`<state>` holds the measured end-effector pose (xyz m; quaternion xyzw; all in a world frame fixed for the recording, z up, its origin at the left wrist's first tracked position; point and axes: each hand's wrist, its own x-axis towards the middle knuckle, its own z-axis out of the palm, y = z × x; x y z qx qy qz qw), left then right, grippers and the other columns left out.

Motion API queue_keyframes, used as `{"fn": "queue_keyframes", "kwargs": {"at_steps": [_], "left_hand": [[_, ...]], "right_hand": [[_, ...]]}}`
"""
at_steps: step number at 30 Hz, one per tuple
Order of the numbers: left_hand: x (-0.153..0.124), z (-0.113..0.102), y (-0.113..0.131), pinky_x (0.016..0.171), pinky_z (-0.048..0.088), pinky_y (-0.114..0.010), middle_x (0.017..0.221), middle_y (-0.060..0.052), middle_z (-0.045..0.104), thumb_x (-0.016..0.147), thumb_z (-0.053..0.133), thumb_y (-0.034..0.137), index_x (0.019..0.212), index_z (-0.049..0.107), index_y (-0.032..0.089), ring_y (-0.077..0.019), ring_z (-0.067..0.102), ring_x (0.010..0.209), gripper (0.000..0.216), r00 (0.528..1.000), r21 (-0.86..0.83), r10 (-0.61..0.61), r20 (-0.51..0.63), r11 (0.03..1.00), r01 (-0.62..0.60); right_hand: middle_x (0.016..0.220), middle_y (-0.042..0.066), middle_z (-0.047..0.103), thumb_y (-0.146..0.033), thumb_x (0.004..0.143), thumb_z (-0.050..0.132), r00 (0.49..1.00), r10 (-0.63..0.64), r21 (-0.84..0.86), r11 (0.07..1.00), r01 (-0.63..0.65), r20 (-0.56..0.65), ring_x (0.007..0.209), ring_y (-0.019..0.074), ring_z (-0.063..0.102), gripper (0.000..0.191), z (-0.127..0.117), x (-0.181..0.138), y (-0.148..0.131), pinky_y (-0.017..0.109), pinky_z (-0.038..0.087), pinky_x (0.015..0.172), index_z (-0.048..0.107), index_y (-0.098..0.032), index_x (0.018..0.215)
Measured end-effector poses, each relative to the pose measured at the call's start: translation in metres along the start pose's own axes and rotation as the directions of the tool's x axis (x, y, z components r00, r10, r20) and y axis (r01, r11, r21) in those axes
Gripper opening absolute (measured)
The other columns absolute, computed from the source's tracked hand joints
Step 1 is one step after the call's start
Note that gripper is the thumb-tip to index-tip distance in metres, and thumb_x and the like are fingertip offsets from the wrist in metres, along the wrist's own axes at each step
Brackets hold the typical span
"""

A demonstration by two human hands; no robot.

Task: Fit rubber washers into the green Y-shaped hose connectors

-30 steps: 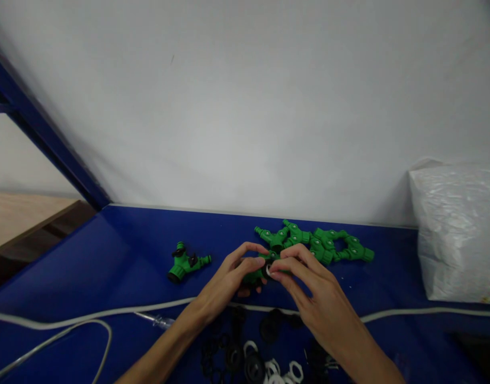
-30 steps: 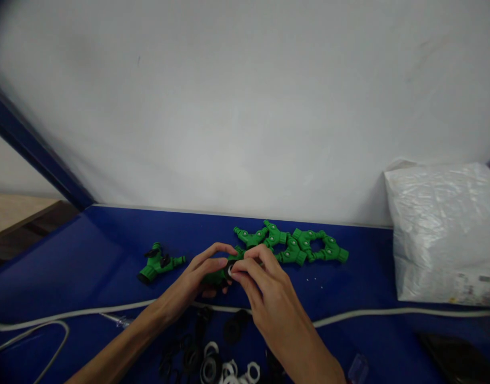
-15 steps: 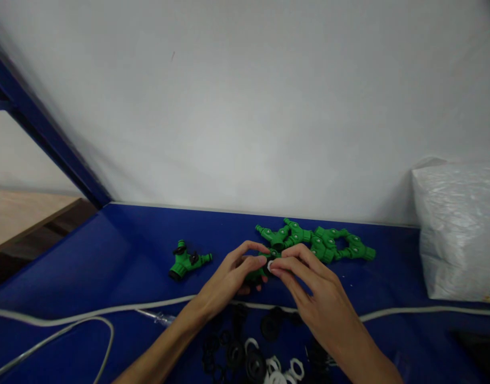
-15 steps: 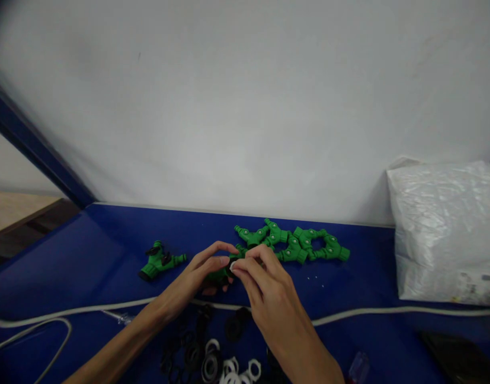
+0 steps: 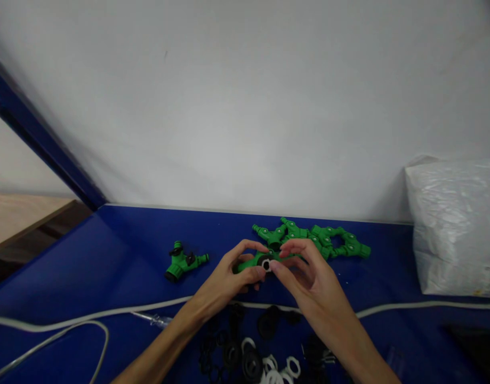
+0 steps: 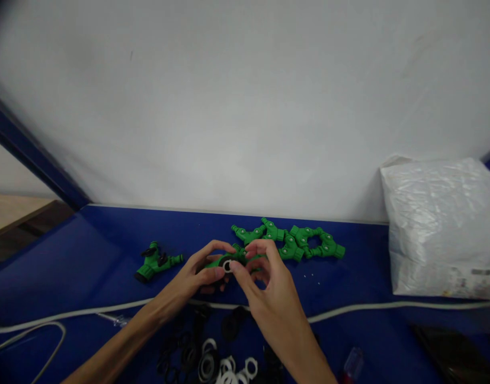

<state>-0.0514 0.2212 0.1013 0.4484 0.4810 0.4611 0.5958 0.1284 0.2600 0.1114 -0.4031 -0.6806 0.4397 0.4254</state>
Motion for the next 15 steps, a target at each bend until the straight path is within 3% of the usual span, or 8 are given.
{"fn": "queue_keyframes", "kwargs": {"at_steps": [3,6,11,15], "left_hand": [[0.0001,-0.0013,-0.0011,0.059,0.039,-0.021,0.084,0.001,0.063,0.083,0.069,0.040,0.116,0.059,0.024,-0.0120,0.059,0.070,0.037,0.999,-0.064,0.045,0.029,0.997,-0.044],[0.0011,-0.0033,-0.0023,0.059,0.039,-0.021,0.082,0.002,0.063,0.082,0.068,0.040,0.115,0.058,0.023,-0.0118,0.058,0.069,0.039,0.995,-0.100,0.082,0.052,0.992,-0.076],[0.0018,-0.0061,-0.0041,0.057,0.038,-0.021,0.086,0.002,0.063,0.084,0.065,0.040,0.119,0.053,0.024,-0.0126,0.059,0.069,0.041,0.993,-0.066,0.106,0.046,0.992,-0.103],[-0.0007,-0.0058,-0.0046,0.060,0.042,-0.023,0.092,0.001,0.063,0.090,0.059,0.045,0.122,0.056,0.025,-0.0145,0.058,0.073,0.037,0.975,0.141,0.221,-0.011,0.966,-0.217]], "right_hand": [[0.112,0.010,0.066,-0.053,0.089,0.066,0.974,0.200,0.163,0.963,-0.215,0.109,0.082,0.0203,0.072,0.050,0.0017,-0.0009,-0.0020,0.035,0.060,0.072,0.055,-0.023,0.128],[0.124,0.013,0.067,-0.056,0.087,0.069,0.919,0.274,0.307,0.882,-0.358,0.283,0.092,0.0236,0.073,0.063,0.0028,-0.0011,-0.0050,0.039,0.060,0.080,0.054,-0.023,0.139],[0.126,0.008,0.070,-0.050,0.087,0.074,0.908,0.240,0.385,0.846,-0.370,0.343,0.103,0.0218,0.069,0.048,0.0037,-0.0015,-0.0053,0.032,0.054,0.081,0.066,-0.029,0.130],[0.122,0.006,0.072,-0.047,0.086,0.076,0.925,0.253,0.431,0.828,-0.358,0.284,0.103,0.0200,0.066,0.045,0.0087,-0.0035,-0.0027,0.027,0.051,0.076,0.068,-0.029,0.126]]}}
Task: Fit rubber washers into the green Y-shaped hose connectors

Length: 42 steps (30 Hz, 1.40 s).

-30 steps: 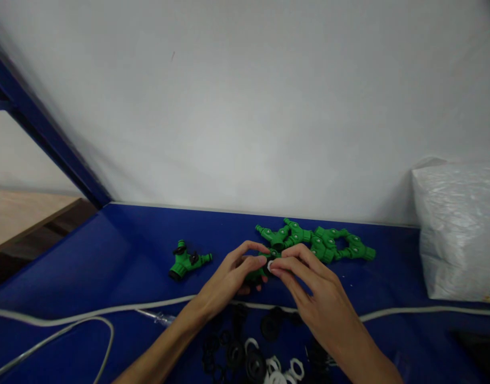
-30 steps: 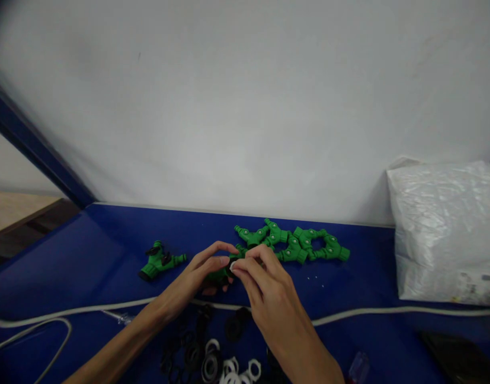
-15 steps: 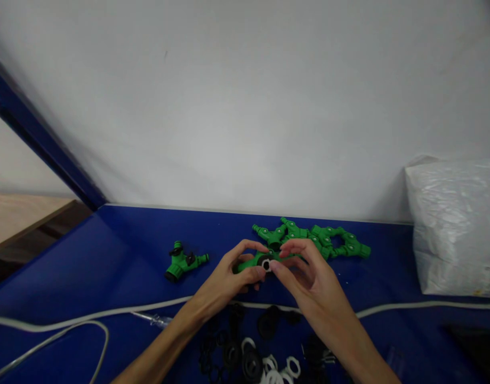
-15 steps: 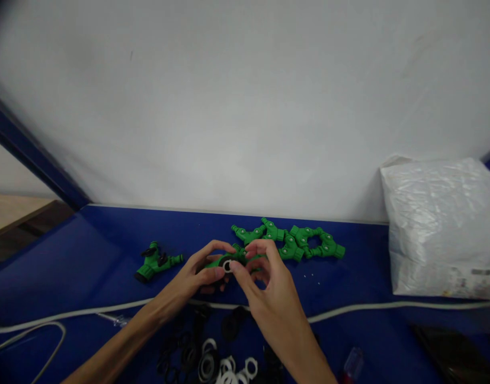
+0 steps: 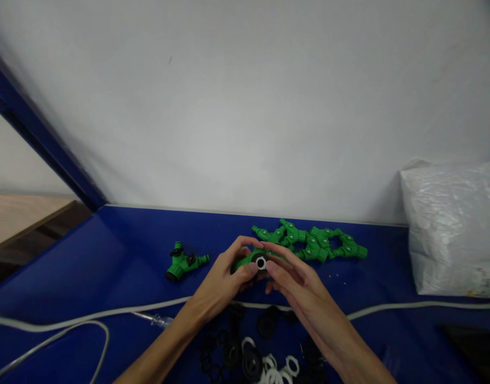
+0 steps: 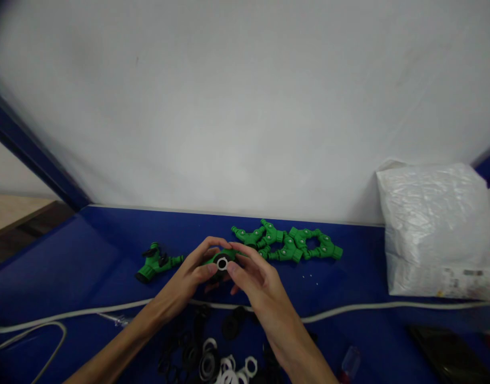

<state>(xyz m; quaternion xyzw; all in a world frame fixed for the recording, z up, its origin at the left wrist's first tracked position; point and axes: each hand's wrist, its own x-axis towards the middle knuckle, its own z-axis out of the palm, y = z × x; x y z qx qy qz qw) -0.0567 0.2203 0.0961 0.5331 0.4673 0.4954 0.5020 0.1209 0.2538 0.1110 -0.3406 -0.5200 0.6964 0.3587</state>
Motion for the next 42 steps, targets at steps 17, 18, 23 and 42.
{"fn": "queue_keyframes", "kwargs": {"at_steps": [17,18,23,42], "left_hand": [[0.000,0.012,0.010,0.095,0.050,-0.030,0.117,-0.003,0.076,0.090,0.054,0.020,0.125,0.073,0.024,-0.0204,0.070,0.105,0.040,0.983,0.566,0.173,-0.054,0.817,-0.113],[0.000,0.012,0.010,0.096,0.049,-0.030,0.118,-0.003,0.076,0.090,0.053,0.019,0.124,0.073,0.024,-0.0205,0.070,0.105,0.040,0.983,0.571,0.175,-0.057,0.813,-0.112],[-0.001,0.014,0.010,0.097,0.049,-0.033,0.115,-0.003,0.077,0.089,0.054,0.018,0.123,0.074,0.024,-0.0211,0.070,0.105,0.040,0.984,0.591,0.163,-0.068,0.801,-0.092],[0.000,0.004,0.017,0.098,0.055,-0.034,0.128,0.001,0.073,0.093,0.061,0.031,0.129,0.071,0.029,-0.0246,0.068,0.119,0.037,0.996,0.351,0.069,-0.062,0.936,-0.043]], "right_hand": [[0.113,0.008,0.074,-0.042,0.075,0.081,0.983,-0.091,-0.104,0.992,0.075,-0.161,0.094,0.0224,0.075,0.052,0.005,0.006,0.016,0.032,0.059,0.084,0.063,-0.022,0.120],[0.113,0.008,0.074,-0.041,0.076,0.080,0.983,-0.096,-0.112,0.991,0.079,-0.156,0.092,0.0221,0.075,0.051,0.005,0.006,0.017,0.032,0.059,0.083,0.063,-0.022,0.120],[0.110,0.008,0.074,-0.040,0.078,0.077,0.979,-0.117,-0.165,0.982,0.089,-0.168,0.088,0.0218,0.075,0.046,0.005,0.004,0.016,0.032,0.060,0.078,0.062,-0.022,0.118],[0.135,0.008,0.068,-0.047,0.083,0.079,0.998,-0.046,-0.111,0.993,0.041,-0.045,0.119,0.0291,0.067,0.056,-0.008,0.004,0.003,0.040,0.060,0.094,0.066,-0.027,0.134]]}}
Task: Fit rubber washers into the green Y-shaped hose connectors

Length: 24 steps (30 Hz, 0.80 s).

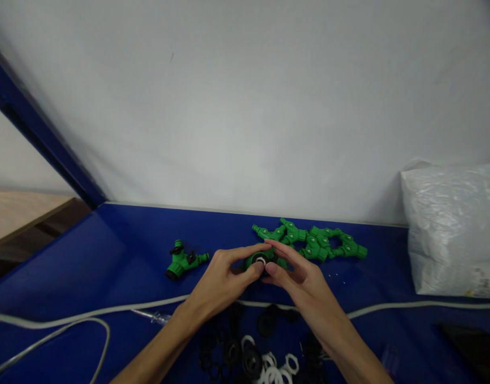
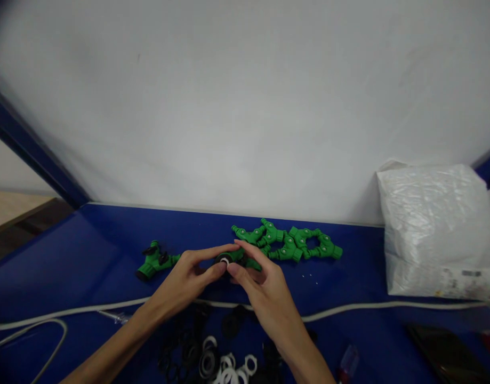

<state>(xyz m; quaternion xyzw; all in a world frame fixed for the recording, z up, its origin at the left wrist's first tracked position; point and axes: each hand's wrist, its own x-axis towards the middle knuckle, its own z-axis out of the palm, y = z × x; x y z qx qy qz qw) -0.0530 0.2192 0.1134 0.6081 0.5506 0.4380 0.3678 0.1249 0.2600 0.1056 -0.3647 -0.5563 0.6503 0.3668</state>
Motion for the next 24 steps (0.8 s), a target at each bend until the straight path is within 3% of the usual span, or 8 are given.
{"fn": "queue_keyframes", "kwargs": {"at_steps": [8,24], "left_hand": [[0.0004,0.0021,-0.0041,0.111,0.046,-0.036,0.134,-0.001,0.070,0.096,0.061,0.043,0.133,0.068,0.029,-0.0228,0.063,0.128,0.040,0.999,-0.062,0.039,0.019,0.997,-0.038],[-0.0013,0.0038,-0.0041,0.105,0.050,-0.034,0.129,-0.002,0.073,0.096,0.061,0.034,0.130,0.070,0.027,-0.0231,0.067,0.121,0.036,0.999,-0.081,0.037,-0.003,0.996,-0.037]], "right_hand": [[0.130,0.006,0.072,-0.047,0.077,0.084,0.999,-0.009,0.005,1.000,0.009,-0.037,0.117,0.0290,0.069,0.055,-0.0021,0.0013,-0.0013,0.043,0.053,0.102,0.071,-0.028,0.127],[0.116,0.007,0.077,-0.045,0.075,0.086,0.997,-0.060,-0.027,0.998,0.059,-0.054,0.108,0.0283,0.073,0.052,0.0022,0.0023,-0.0014,0.040,0.058,0.094,0.071,-0.026,0.121]]}}
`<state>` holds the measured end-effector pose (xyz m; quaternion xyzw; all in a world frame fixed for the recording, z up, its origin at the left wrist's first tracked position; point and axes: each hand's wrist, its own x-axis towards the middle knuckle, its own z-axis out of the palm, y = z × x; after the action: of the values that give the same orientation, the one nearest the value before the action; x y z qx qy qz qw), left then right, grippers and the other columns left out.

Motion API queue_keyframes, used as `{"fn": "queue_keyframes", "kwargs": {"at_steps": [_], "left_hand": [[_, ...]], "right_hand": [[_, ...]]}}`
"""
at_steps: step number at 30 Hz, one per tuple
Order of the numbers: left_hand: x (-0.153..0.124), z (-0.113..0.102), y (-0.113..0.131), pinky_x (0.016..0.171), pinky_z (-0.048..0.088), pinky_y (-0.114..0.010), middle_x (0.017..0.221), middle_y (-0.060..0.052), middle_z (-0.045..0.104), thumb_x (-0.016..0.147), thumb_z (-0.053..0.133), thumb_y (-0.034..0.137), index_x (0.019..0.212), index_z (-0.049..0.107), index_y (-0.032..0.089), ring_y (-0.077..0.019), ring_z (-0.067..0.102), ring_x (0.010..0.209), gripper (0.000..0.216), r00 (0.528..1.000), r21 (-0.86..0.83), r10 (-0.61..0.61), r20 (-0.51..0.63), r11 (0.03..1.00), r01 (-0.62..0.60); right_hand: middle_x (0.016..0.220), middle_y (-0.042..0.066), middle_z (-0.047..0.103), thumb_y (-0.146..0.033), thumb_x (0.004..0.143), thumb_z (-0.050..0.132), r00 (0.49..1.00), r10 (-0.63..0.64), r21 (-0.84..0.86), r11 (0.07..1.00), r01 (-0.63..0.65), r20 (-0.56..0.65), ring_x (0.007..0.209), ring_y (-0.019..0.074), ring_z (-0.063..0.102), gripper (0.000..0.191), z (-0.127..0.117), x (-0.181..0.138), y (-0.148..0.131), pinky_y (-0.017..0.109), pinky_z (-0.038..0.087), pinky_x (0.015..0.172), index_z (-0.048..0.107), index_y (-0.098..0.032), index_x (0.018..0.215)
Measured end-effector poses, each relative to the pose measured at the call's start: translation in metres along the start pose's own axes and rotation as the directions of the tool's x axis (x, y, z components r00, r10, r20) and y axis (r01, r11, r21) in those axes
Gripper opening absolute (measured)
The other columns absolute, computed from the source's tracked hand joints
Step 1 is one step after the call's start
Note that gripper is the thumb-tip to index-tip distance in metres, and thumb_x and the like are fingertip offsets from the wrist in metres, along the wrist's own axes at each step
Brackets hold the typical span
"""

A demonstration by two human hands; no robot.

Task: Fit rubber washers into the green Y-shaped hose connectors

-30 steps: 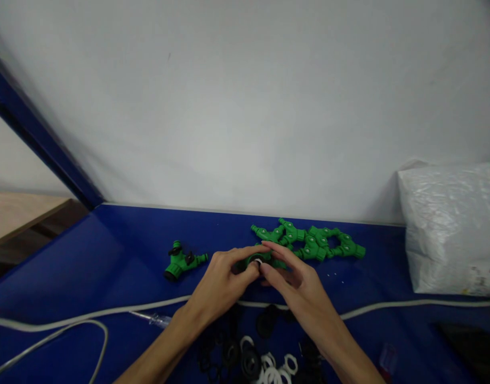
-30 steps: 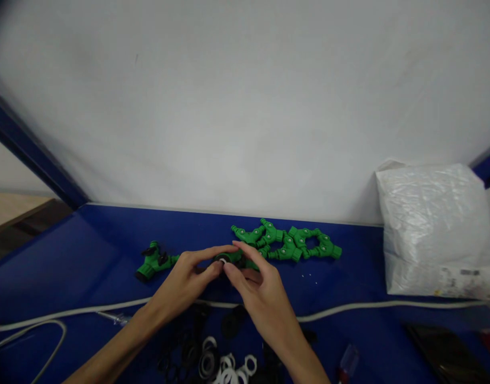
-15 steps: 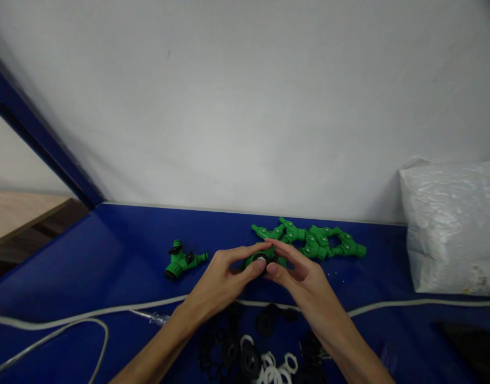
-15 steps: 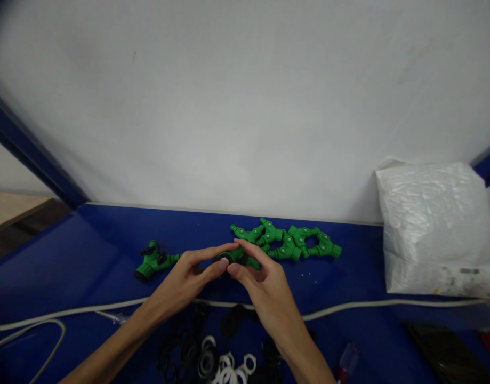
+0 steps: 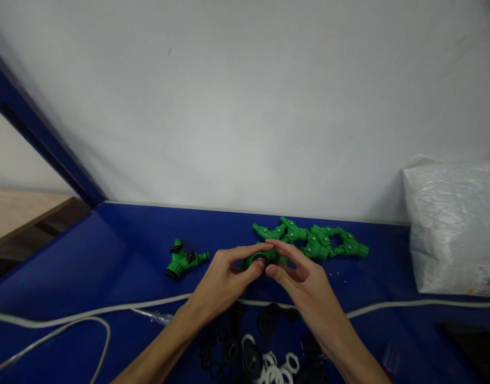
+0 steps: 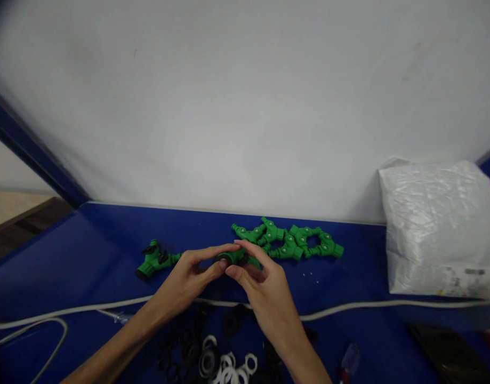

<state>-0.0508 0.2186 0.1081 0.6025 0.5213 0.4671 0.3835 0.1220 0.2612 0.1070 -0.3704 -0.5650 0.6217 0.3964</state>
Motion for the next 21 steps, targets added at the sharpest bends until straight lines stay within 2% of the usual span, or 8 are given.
{"fn": "queue_keyframes", "kwargs": {"at_steps": [7,13,21], "left_hand": [[-0.0004,0.0015,0.0015,0.106,0.049,-0.033,0.128,-0.001,0.074,0.097,0.059,0.034,0.129,0.072,0.029,-0.0229,0.066,0.121,0.034,1.000,0.013,0.003,-0.022,1.000,-0.003],[-0.0023,0.0029,0.0002,0.090,0.057,-0.028,0.128,-0.004,0.072,0.094,0.063,0.032,0.130,0.066,0.027,-0.0216,0.066,0.118,0.037,0.999,-0.084,-0.019,-0.047,0.996,0.015],[0.0000,0.0032,0.0007,0.093,0.059,-0.031,0.127,-0.006,0.070,0.091,0.067,0.033,0.124,0.069,0.025,-0.0224,0.065,0.118,0.034,0.999,-0.067,0.010,-0.052,0.998,-0.014]], "right_hand": [[0.117,0.006,0.075,-0.048,0.073,0.086,0.996,0.018,0.007,1.000,-0.018,-0.082,0.103,0.0274,0.074,0.051,0.0046,-0.0018,-0.0008,0.037,0.059,0.091,0.073,-0.025,0.117],[0.120,0.007,0.074,-0.051,0.075,0.084,0.992,0.032,0.046,0.999,-0.027,-0.122,0.109,0.0276,0.072,0.054,0.0037,-0.0014,0.0039,0.040,0.056,0.099,0.071,-0.025,0.121],[0.129,0.007,0.071,-0.050,0.080,0.080,0.992,-0.002,0.069,0.998,0.011,-0.126,0.117,0.0273,0.068,0.053,0.0041,-0.0021,0.0062,0.040,0.053,0.104,0.070,-0.026,0.126]]}}
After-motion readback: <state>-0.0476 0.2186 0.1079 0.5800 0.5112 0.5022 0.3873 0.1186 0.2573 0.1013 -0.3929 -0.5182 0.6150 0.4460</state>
